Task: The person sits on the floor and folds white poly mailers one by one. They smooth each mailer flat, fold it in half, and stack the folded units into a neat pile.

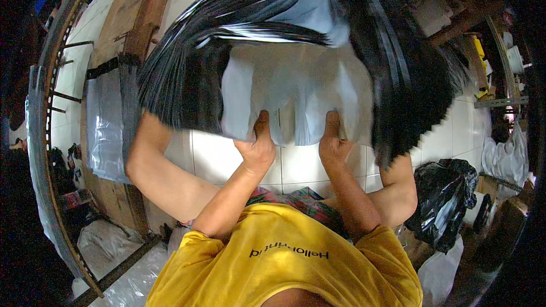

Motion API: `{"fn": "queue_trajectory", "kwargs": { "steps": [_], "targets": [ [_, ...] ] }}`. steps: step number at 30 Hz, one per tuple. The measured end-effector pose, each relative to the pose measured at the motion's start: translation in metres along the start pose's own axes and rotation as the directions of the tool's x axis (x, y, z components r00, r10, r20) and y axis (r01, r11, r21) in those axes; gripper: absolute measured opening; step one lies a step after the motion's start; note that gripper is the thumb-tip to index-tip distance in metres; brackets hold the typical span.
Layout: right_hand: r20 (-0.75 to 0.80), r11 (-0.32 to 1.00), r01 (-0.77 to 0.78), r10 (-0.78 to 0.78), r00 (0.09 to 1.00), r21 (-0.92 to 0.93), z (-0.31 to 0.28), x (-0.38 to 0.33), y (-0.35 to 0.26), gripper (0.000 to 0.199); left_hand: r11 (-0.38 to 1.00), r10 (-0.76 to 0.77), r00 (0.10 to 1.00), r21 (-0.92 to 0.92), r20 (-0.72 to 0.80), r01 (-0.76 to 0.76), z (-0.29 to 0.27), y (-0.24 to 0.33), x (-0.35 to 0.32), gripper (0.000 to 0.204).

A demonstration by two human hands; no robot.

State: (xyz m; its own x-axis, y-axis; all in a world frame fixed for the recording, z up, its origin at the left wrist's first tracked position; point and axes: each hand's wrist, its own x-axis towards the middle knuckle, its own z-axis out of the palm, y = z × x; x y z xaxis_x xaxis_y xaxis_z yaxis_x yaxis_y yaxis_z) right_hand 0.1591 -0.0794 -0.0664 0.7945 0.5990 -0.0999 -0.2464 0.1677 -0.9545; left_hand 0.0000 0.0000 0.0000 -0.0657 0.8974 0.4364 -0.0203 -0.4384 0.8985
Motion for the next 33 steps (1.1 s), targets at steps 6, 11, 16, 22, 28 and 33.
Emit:
{"fn": "queue_trajectory", "kwargs": {
  "steps": [6,11,16,22,28,33],
  "targets": [
    [0.128,0.625,0.164,-0.103,0.986,-0.763,-0.043,-0.015,0.023,0.043,0.872,-0.269,0.931,0.473,0.248,0.126,-0.031,-0.001,-0.024,0.030],
    [0.263,0.306,0.295,-0.143,0.954,-0.905,-0.046,-0.015,0.016,0.044,0.732,-0.049,0.936,0.650,0.350,-0.204,-0.029,-0.028,-0.048,0.032],
    [0.268,0.405,0.321,-0.183,0.946,-0.856,-0.037,-0.012,0.012,0.043,0.999,-0.053,0.989,-0.009,-0.141,0.052,-0.003,-0.007,-0.016,0.016],
    [0.272,0.442,0.316,-0.161,0.949,-0.840,-0.039,-0.022,0.014,0.043,0.872,-0.315,0.928,0.446,0.198,0.201,-0.050,-0.041,-0.043,0.021],
    [0.282,0.490,0.356,-0.220,0.934,-0.796,-0.020,-0.019,0.011,0.043,0.883,0.058,0.997,0.463,0.060,-0.079,-0.025,-0.029,-0.026,0.018],
    [0.282,0.534,0.369,-0.239,0.929,-0.761,-0.015,-0.022,0.008,0.043,0.975,-0.218,0.965,-0.083,-0.145,0.208,-0.010,-0.010,-0.010,0.030]
  ]
}}
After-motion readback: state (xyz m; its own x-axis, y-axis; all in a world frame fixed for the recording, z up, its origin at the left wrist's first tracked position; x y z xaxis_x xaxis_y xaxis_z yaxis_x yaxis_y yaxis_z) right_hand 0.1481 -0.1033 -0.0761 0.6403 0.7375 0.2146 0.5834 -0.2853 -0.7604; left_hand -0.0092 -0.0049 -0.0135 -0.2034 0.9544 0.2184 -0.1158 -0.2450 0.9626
